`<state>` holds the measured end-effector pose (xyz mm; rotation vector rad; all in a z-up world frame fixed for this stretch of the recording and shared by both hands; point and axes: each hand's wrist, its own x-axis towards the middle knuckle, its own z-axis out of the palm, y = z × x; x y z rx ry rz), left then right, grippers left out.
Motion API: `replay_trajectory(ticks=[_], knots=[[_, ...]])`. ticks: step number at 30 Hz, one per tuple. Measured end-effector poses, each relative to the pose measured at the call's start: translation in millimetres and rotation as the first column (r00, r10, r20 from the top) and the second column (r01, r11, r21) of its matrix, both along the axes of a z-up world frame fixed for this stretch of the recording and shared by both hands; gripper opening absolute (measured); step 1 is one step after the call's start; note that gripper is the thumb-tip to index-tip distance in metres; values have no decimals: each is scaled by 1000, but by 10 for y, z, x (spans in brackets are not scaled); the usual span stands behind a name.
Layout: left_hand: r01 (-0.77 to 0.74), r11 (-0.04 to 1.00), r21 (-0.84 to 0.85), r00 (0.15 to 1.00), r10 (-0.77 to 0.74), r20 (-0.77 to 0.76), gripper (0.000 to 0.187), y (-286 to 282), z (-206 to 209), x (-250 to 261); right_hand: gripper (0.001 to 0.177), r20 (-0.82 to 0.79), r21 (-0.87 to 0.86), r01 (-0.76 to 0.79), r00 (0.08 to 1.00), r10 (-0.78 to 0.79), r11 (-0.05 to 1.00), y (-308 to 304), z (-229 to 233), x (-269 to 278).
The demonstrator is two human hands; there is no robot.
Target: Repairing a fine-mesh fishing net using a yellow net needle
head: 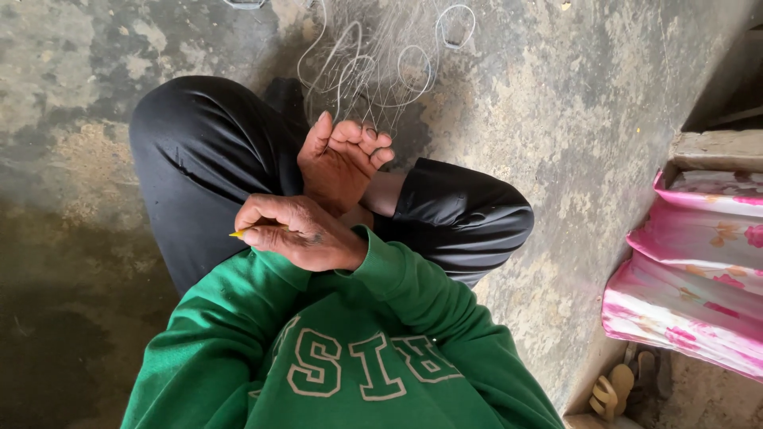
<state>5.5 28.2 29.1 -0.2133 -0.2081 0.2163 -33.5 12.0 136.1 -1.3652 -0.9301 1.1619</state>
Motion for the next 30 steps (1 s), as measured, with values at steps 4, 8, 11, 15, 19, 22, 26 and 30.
replay_trajectory(ticks=[4,8,11,15,19,22,26,30], knots=[[-10,1000,-1,1000,10,-6,55,3,-26,-4,9,-94,-22,-31,995,29,999,0,16,25],[-17,1000,-5,1000,17,-17,55,6,-20,-11,10,-114,-12,-57,992,56,998,-1,13,37],[-15,1000,-17,1000,15,-15,52,5,-26,-13,9,-136,9,-78,988,79,997,-4,-48,47],[-12,1000,-14,1000,12,-25,49,-9,-43,-10,10,-162,17,-89,983,91,996,-13,-10,72],[-13,1000,-1,997,13,-72,41,-13,-56,7,10,-157,13,-64,985,65,998,-5,0,82],[-32,999,16,995,33,-94,33,-23,-47,22,9,-124,20,-35,992,37,999,1,113,56],[-125,973,195,979,153,-133,17,-73,-58,49,6,105,54,-39,994,33,998,62,397,25],[-193,936,296,948,255,-190,14,-123,-19,97,11,381,213,-70,925,-17,975,76,519,-71]])
